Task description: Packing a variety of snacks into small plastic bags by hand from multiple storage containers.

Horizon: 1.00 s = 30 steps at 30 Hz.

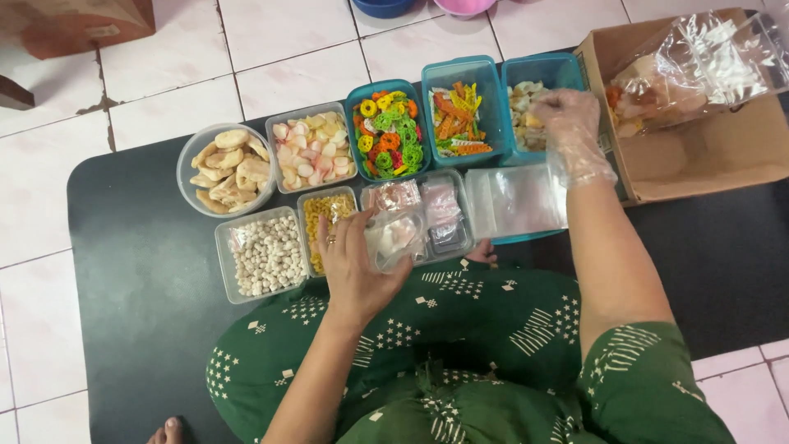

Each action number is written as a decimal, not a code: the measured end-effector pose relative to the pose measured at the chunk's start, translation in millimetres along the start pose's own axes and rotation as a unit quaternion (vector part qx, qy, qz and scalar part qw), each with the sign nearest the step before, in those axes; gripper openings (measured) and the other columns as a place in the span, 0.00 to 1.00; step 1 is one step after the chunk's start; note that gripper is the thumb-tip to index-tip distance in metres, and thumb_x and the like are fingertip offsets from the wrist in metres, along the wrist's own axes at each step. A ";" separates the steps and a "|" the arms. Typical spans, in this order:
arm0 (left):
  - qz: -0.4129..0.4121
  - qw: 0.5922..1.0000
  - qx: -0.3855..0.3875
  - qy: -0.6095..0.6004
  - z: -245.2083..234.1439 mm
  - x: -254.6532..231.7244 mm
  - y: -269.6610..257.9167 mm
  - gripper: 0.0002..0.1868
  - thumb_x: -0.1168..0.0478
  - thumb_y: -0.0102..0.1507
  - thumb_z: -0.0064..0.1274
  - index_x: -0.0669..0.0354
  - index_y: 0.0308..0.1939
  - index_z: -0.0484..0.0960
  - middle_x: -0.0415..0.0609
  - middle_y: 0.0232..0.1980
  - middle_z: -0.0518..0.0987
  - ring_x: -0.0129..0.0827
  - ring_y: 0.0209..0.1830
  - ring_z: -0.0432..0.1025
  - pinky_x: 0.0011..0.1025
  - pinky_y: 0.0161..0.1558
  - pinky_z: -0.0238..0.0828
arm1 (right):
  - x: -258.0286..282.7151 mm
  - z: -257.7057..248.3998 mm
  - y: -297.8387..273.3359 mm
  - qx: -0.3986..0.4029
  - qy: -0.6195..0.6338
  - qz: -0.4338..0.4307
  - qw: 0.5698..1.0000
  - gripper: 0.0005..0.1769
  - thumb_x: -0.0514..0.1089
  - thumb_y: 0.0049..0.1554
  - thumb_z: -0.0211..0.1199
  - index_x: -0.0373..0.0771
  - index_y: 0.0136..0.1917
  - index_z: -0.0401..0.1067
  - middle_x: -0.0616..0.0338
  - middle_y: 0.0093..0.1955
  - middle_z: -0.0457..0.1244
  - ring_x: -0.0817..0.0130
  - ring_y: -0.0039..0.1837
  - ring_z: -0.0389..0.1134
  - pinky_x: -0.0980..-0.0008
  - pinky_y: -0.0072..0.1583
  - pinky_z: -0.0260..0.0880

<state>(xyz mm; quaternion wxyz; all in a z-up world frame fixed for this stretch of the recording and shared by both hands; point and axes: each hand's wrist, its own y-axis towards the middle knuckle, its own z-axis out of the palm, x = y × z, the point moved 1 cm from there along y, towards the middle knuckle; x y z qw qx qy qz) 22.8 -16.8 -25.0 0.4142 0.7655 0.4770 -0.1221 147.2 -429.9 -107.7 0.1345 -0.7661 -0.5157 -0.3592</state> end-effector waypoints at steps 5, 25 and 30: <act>-0.080 0.997 0.020 0.008 16.5 1.3 -2.6 0.44 0.46 0.44 0.74 0.60 0.59 0.75 0.51 0.48 0.79 0.49 0.49 0.78 0.60 0.75 0.42 | 187.7 -75.2 -108.1 0.190 0.282 -0.060 0.939 0.11 0.30 0.53 0.71 0.34 0.51 0.80 0.49 0.39 0.70 0.70 0.42 0.72 0.69 0.46 0.75; -0.077 0.995 0.040 -0.058 13.6 -9.7 -9.7 0.49 0.45 0.43 0.75 0.62 0.62 0.74 0.52 0.48 0.79 0.49 0.50 0.78 0.66 0.71 0.44 | 114.1 -29.3 -85.8 0.053 0.099 -0.218 0.969 0.08 0.41 0.62 0.71 0.33 0.50 0.79 0.45 0.46 0.71 0.50 0.50 0.73 0.57 0.48 0.72; -0.075 0.994 0.034 -0.065 4.1 -17.6 -1.6 0.49 0.47 0.44 0.77 0.66 0.62 0.73 0.54 0.49 0.78 0.50 0.52 0.76 0.66 0.72 0.41 | 32.2 18.6 -34.7 0.140 -0.226 -0.033 0.963 0.32 0.60 0.62 0.69 0.30 0.63 0.75 0.34 0.55 0.66 0.41 0.59 0.71 0.48 0.57 0.74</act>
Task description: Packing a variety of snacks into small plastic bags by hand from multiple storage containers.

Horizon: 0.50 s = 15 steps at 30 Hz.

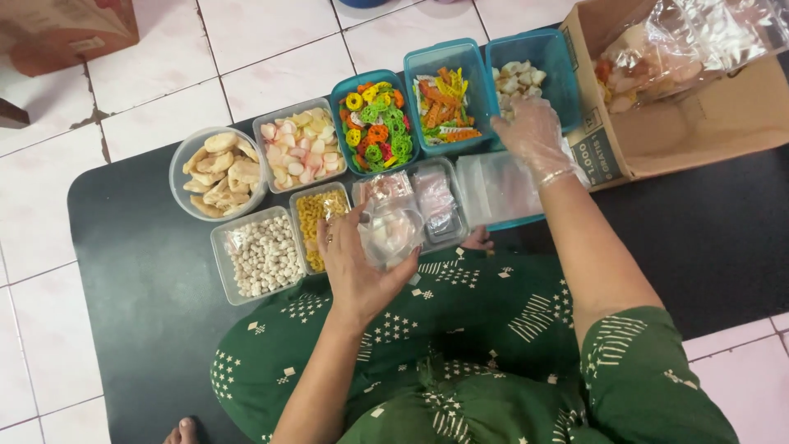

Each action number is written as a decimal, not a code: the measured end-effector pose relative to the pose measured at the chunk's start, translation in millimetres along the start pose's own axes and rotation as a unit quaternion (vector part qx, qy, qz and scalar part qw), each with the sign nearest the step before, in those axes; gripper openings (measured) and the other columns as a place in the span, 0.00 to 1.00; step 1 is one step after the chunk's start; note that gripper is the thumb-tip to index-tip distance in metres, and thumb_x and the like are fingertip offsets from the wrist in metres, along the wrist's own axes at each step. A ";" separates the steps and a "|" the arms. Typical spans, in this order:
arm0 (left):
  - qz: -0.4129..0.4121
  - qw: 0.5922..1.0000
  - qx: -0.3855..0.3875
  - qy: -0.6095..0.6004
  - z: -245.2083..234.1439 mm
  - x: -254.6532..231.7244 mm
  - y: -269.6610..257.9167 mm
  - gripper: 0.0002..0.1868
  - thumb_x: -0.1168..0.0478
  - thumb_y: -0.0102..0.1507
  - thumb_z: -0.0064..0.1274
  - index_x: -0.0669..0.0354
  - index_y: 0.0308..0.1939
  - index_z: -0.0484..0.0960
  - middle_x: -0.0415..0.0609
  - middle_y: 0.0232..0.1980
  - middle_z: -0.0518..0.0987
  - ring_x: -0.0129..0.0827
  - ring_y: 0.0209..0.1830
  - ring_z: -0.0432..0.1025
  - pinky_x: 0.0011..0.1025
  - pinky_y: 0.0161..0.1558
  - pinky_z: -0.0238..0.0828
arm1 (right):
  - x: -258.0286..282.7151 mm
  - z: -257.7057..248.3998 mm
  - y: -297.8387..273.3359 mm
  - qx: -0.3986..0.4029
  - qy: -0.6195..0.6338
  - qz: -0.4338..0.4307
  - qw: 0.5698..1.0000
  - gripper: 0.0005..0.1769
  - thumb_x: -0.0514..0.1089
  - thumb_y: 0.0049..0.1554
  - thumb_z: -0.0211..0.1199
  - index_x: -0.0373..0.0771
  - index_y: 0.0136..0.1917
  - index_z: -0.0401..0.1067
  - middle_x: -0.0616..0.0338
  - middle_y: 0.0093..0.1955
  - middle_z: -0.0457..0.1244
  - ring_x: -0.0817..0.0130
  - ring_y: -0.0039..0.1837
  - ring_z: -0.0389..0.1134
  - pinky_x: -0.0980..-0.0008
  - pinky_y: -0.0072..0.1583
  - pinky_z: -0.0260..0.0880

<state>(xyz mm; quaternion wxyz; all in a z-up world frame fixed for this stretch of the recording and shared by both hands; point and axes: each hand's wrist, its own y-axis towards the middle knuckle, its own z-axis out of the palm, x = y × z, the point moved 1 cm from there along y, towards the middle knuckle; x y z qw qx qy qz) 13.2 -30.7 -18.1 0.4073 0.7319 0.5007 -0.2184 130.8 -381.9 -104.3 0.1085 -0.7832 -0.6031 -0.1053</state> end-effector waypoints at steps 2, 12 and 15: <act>-0.004 1.000 0.000 -0.002 -2.0 -3.9 1.7 0.48 0.49 0.45 0.76 0.66 0.62 0.72 0.55 0.49 0.78 0.51 0.53 0.75 0.66 0.72 0.40 | -12.1 16.2 19.3 0.034 0.046 0.085 0.995 0.39 0.68 0.66 0.56 0.25 0.61 0.75 0.29 0.58 0.64 0.35 0.66 0.65 0.40 0.64 0.64; -0.008 1.000 0.009 -0.007 -3.8 1.3 3.2 0.48 0.50 0.43 0.76 0.66 0.62 0.72 0.55 0.50 0.77 0.52 0.53 0.75 0.68 0.72 0.39 | -58.1 34.7 70.9 0.130 -0.119 0.108 0.978 0.25 0.48 0.60 0.55 0.25 0.58 0.77 0.34 0.57 0.70 0.41 0.63 0.70 0.43 0.58 0.73; -0.017 1.000 0.007 -0.016 -1.0 4.2 2.4 0.48 0.51 0.43 0.76 0.66 0.62 0.72 0.55 0.50 0.77 0.52 0.53 0.75 0.68 0.72 0.38 | -55.4 34.6 77.4 0.154 -0.154 0.113 0.969 0.23 0.45 0.59 0.57 0.24 0.57 0.78 0.37 0.57 0.70 0.44 0.65 0.70 0.46 0.59 0.74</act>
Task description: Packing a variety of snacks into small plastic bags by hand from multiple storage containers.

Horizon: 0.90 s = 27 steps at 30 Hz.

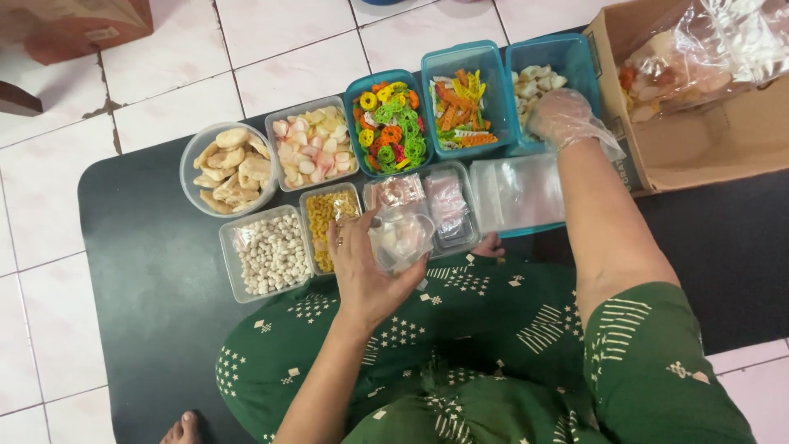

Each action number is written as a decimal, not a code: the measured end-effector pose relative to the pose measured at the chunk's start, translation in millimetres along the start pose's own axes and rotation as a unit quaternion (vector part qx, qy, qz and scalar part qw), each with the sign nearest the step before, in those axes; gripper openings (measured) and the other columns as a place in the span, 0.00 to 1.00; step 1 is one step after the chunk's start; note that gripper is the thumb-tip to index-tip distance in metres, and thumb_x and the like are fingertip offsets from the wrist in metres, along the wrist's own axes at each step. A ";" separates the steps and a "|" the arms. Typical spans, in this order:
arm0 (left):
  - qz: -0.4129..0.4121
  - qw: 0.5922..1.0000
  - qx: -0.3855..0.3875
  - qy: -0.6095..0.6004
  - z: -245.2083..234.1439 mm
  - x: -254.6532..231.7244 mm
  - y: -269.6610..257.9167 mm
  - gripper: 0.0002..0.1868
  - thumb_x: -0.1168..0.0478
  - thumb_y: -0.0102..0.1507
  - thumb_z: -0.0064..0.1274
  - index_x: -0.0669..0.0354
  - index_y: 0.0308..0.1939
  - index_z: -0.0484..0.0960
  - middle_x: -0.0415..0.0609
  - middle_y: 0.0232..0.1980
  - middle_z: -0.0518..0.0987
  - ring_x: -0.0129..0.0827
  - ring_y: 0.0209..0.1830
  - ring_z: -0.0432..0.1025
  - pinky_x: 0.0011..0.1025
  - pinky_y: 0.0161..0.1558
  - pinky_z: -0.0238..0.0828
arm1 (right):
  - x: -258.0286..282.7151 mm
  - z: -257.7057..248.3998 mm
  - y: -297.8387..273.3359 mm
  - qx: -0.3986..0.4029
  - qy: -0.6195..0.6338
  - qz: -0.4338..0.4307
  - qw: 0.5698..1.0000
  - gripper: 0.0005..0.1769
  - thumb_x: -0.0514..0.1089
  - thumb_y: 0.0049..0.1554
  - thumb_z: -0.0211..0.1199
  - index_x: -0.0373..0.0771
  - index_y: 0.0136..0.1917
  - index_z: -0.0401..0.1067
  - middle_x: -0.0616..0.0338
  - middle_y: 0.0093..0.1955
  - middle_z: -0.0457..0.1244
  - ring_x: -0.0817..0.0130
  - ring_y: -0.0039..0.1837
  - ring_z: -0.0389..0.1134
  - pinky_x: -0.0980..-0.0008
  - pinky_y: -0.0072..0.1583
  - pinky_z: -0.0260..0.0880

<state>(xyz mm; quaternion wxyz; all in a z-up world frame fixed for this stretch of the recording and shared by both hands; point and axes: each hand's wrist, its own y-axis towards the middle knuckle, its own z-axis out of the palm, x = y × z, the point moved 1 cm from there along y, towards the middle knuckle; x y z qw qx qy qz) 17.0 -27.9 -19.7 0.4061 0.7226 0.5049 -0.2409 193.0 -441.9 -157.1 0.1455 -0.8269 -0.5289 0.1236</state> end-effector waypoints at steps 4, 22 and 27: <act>0.011 1.000 0.003 0.000 3.0 1.5 -1.4 0.47 0.50 0.44 0.76 0.66 0.63 0.72 0.54 0.50 0.77 0.51 0.53 0.75 0.67 0.73 0.37 | -0.1 14.9 5.9 0.015 0.034 -0.028 0.999 0.24 0.46 0.54 0.62 0.23 0.55 0.79 0.32 0.55 0.70 0.40 0.63 0.70 0.41 0.57 0.74; 0.052 0.995 0.001 0.090 -7.0 -8.1 -0.8 0.43 0.49 0.49 0.67 0.67 0.62 0.70 0.57 0.57 0.75 0.52 0.57 0.69 0.60 0.75 0.40 | -14.6 -46.3 -77.8 -0.272 0.237 -0.164 0.918 0.07 0.37 0.49 0.70 0.35 0.43 0.79 0.48 0.41 0.69 0.53 0.39 0.68 0.61 0.44 0.73; 0.064 0.995 0.005 0.076 -7.6 -11.4 -2.2 0.42 0.48 0.48 0.66 0.68 0.60 0.71 0.56 0.57 0.76 0.51 0.55 0.70 0.61 0.76 0.38 | 61.3 -150.5 -255.7 -0.074 0.594 -0.251 0.761 0.12 0.28 0.56 0.66 0.37 0.49 0.68 0.57 0.48 0.66 0.77 0.43 0.64 0.81 0.45 0.70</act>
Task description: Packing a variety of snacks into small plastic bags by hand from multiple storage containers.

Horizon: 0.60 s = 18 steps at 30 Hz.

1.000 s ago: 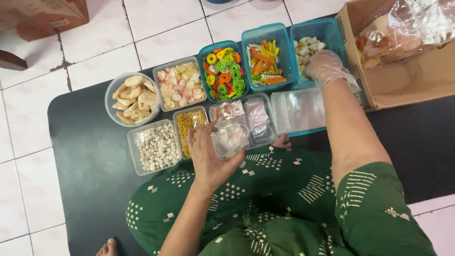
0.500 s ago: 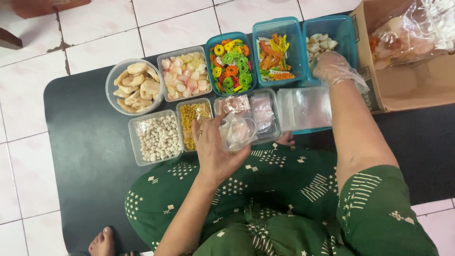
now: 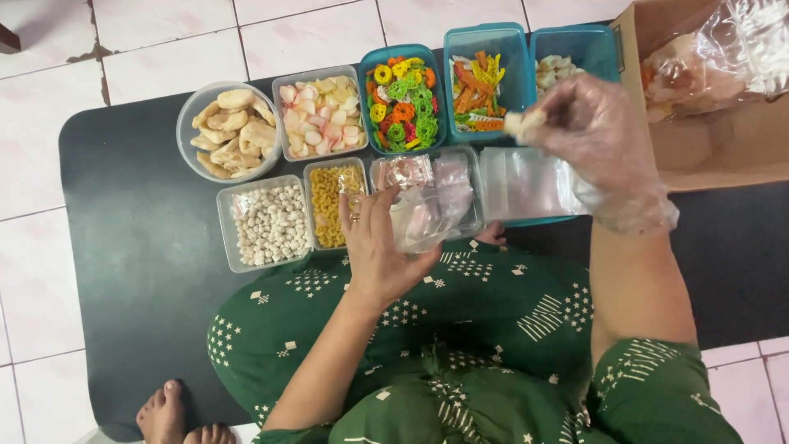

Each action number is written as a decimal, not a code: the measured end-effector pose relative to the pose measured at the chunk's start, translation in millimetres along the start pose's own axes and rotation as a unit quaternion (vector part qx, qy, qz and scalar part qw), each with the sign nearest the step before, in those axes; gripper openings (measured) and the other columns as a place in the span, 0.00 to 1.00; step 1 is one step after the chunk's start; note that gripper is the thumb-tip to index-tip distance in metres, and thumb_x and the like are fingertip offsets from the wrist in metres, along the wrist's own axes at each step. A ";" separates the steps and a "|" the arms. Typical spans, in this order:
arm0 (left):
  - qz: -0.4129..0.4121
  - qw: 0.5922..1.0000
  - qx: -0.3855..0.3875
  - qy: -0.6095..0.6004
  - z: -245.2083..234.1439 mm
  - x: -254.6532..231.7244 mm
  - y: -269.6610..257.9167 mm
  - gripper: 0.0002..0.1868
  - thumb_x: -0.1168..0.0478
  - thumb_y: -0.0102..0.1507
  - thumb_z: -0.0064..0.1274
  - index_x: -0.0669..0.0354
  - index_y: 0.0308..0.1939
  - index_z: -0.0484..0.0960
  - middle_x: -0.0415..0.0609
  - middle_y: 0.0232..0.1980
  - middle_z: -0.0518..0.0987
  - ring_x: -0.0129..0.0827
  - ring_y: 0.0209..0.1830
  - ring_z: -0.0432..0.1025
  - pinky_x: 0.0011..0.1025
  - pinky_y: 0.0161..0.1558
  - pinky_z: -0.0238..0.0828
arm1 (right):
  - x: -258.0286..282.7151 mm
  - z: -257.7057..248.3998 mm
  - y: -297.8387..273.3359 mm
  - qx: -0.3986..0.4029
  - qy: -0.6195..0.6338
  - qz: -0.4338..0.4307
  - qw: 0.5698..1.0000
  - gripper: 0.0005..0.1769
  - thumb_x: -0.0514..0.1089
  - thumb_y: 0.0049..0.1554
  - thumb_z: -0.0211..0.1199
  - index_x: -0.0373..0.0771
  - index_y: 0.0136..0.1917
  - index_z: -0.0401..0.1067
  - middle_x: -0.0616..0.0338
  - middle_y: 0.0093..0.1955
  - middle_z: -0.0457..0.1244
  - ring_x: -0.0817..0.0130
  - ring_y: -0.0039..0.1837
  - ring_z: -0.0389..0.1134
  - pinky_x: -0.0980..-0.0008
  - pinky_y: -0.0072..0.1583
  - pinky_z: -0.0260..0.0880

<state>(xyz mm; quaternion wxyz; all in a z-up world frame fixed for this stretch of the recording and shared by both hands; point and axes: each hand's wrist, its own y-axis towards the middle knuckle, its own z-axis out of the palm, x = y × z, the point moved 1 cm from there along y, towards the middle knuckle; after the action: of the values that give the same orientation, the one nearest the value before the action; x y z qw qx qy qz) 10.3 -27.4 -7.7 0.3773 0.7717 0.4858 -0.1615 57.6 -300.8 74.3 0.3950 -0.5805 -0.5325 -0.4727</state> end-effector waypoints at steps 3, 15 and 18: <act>0.011 1.000 0.013 -0.026 0.9 -1.6 -0.8 0.46 0.45 0.48 0.66 0.67 0.63 0.68 0.56 0.58 0.75 0.49 0.58 0.70 0.62 0.77 0.35 | 48.0 29.8 -30.3 0.134 -0.072 -0.067 0.986 0.10 0.26 0.54 0.65 0.36 0.47 0.72 0.60 0.46 0.69 0.76 0.43 0.65 0.79 0.48 0.68; -0.009 0.995 -0.037 -0.097 2.2 -4.5 -2.5 0.47 0.47 0.44 0.75 0.63 0.61 0.72 0.55 0.53 0.77 0.49 0.55 0.76 0.62 0.76 0.35 | -161.0 -59.9 102.7 -0.048 -0.406 0.098 0.907 0.16 0.49 0.61 0.69 0.45 0.62 0.79 0.49 0.57 0.69 0.45 0.58 0.70 0.45 0.53 0.74; -0.003 0.994 -0.028 -0.105 5.0 -6.5 -0.3 0.46 0.49 0.45 0.74 0.64 0.62 0.73 0.56 0.53 0.77 0.50 0.56 0.75 0.64 0.75 0.35 | -234.5 -80.4 124.8 -0.047 -0.487 0.206 0.847 0.23 0.48 0.59 0.66 0.33 0.64 0.76 0.37 0.59 0.68 0.35 0.61 0.68 0.36 0.55 0.72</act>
<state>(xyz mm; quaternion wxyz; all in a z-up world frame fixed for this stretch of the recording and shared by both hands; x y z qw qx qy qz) 7.5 -35.1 -7.1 0.4471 0.7384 0.4498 -0.2293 174.3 -450.7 -128.0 0.1456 -0.8503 -0.5021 -0.0613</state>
